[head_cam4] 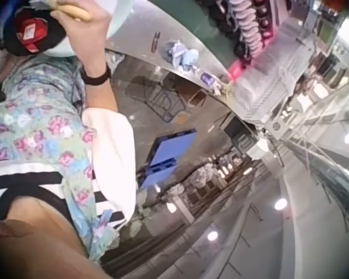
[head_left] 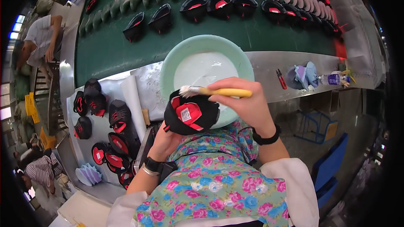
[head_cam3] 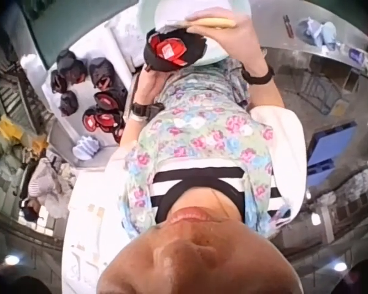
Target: Apply adhesive to the interior edges of shoe components using a brush and a bowl of liquid glue.
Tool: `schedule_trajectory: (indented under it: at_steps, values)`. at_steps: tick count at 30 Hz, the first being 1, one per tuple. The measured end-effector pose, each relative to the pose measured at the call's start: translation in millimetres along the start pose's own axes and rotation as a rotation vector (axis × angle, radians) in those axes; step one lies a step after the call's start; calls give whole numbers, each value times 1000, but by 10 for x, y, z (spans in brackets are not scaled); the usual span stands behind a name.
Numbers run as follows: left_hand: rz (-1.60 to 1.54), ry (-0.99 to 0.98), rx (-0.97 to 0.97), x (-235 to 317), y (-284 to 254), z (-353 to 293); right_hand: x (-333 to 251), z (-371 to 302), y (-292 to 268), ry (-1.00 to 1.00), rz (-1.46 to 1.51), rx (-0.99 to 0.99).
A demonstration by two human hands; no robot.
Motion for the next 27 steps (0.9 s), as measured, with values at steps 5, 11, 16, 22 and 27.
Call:
schedule_trajectory:
  at_steps: [5, 11, 16, 22, 27]
  values:
    - [3, 8, -49, 24, 203, 48, 211, -16, -113, 6, -66, 124]
    - [17, 209, -47, 144, 199, 63, 329, -260, -287, 138, -335, 262]
    - [151, 377, 29, 216, 75, 124, 28, -423, -217, 314, -191, 176]
    - [177, 454, 6, 278, 162, 116, -132, -369, -163, 151, -88, 28]
    - [72, 340, 94, 371, 285, 39, 122, -101, -364, 82, -266, 163]
Point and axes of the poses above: each hand's wrist, its own z-axis towards the middle knuckle, its own y-axis out of the palm, x = y × z, the point moved 5 cm from there along z, towards the middle knuckle, and after that the axes turned 10 degrees about x, right-handed, at the moved point
